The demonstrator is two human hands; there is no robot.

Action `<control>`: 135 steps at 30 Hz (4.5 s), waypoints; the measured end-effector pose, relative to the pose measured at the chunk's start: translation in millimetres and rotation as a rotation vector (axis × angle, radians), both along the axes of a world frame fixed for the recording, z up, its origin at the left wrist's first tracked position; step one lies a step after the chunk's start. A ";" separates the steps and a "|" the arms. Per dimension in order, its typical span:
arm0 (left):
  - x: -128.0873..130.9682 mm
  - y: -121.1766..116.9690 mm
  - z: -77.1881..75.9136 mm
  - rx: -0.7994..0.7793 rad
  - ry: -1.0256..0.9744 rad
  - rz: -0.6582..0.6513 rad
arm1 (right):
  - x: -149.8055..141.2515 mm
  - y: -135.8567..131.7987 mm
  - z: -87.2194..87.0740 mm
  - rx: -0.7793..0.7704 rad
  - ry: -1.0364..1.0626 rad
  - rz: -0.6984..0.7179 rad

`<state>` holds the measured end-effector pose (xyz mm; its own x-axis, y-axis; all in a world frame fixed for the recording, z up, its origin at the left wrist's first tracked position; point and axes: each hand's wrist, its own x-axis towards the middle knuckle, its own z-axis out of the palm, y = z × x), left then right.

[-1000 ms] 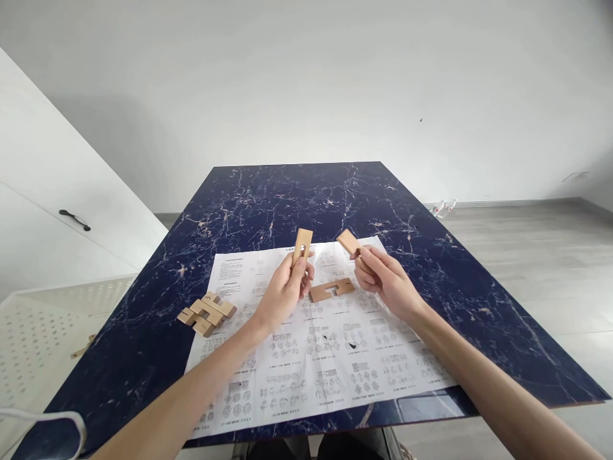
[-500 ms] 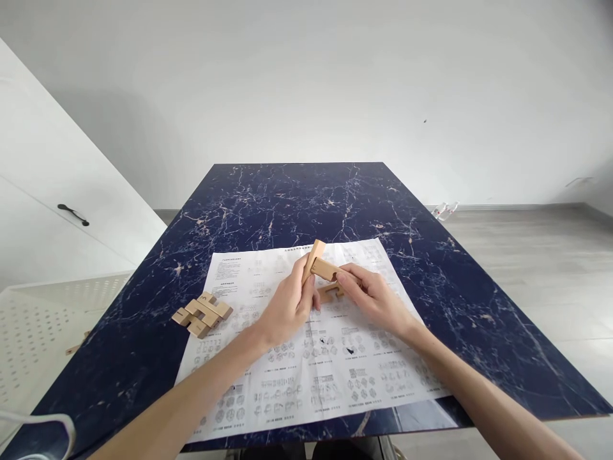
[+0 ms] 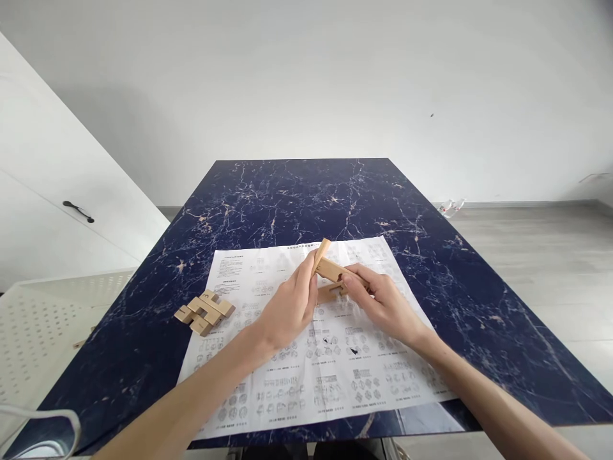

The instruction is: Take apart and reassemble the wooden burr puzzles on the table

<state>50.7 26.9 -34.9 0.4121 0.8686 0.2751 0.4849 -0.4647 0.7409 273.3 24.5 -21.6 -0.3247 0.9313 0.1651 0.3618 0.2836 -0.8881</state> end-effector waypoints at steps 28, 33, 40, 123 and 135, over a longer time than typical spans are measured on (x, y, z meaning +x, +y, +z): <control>5.4 2.0 4.3 0.108 0.081 -0.172 | -11.7 1.9 -9.3 -0.087 0.191 0.053; 3.9 1.5 2.6 0.100 0.078 -0.127 | -14.1 0.1 -8.2 -0.137 0.287 0.159; 7.1 -1.1 5.7 0.090 0.037 -0.073 | -15.5 -0.3 -6.0 -0.158 0.281 0.183; -1.4 14.0 20.8 -0.591 -0.514 0.092 | 9.4 12.7 -2.3 -0.308 0.659 -0.164; -0.2 12.9 17.0 -0.619 -0.433 0.076 | 6.8 9.9 3.4 -0.408 0.833 0.137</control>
